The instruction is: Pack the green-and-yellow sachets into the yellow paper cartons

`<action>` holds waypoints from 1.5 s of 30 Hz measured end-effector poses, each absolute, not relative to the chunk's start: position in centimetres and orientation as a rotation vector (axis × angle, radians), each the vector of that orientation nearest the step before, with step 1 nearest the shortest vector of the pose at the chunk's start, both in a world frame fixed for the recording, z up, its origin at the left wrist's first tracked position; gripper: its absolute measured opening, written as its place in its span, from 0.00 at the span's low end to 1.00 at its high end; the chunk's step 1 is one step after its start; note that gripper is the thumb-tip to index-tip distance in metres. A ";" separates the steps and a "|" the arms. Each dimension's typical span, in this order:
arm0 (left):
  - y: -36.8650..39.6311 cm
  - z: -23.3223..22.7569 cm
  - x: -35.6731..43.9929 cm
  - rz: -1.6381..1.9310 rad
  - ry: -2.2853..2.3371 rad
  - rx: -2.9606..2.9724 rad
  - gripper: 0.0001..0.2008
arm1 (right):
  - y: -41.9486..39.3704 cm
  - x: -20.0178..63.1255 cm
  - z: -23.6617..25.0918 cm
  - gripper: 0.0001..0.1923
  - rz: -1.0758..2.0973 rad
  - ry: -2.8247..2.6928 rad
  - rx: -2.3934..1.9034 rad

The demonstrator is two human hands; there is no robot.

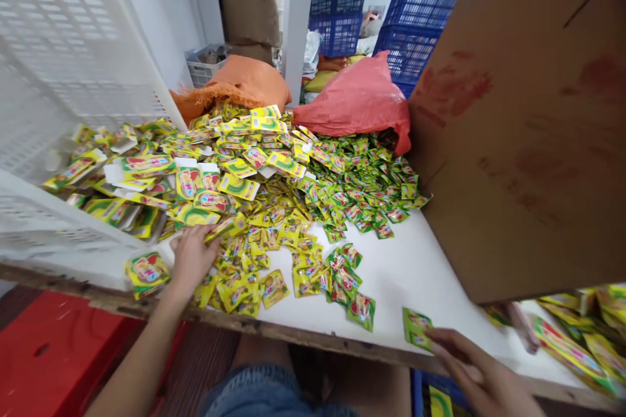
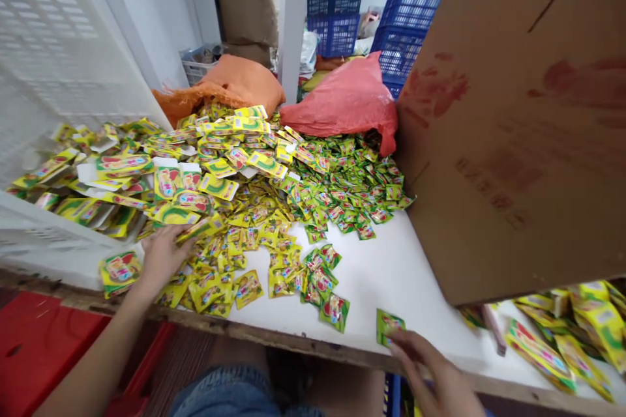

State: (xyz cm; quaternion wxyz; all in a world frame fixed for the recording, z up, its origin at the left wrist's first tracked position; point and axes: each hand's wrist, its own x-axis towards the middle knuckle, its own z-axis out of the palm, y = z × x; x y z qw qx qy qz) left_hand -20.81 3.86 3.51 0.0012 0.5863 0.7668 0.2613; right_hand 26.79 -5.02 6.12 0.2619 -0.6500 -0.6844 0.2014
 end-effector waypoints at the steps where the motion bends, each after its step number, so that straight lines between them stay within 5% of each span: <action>1: 3.4 4.1 -19.5 0.924 2.271 1.912 0.13 | -4.2 24.8 6.0 0.18 0.634 -1.844 -1.732; 4: 2.1 5.3 -15.1 1.185 1.846 2.043 0.14 | -1.3 20.4 4.8 0.19 0.846 -1.788 -1.643; 9: 1.3 3.6 -10.7 1.253 1.407 1.790 0.19 | 2.9 19.2 1.4 0.19 0.640 -1.679 -1.806; 16: 0.4 1.8 -10.5 0.986 1.236 1.619 0.19 | 5.0 16.5 -1.4 0.26 0.438 -1.869 -1.925; 21: -0.8 1.6 -10.1 1.072 1.280 1.491 0.09 | 5.3 17.0 0.5 0.12 0.494 -1.944 -1.892; 23: -1.0 1.1 -9.5 1.153 1.320 1.421 0.07 | 6.0 16.7 1.8 0.15 0.541 -1.893 -1.805; 31: -1.6 0.5 -7.2 1.270 1.110 1.160 0.33 | 11.9 6.8 2.2 0.21 0.700 -1.790 -1.519; 37: -0.9 -0.6 -8.0 1.350 1.106 0.987 0.30 | 12.3 1.7 -0.9 0.18 0.667 -1.722 -1.615; 45: -0.3 0.0 -8.4 1.381 0.918 0.762 0.22 | 11.5 5.0 0.3 0.17 0.837 -1.730 -1.416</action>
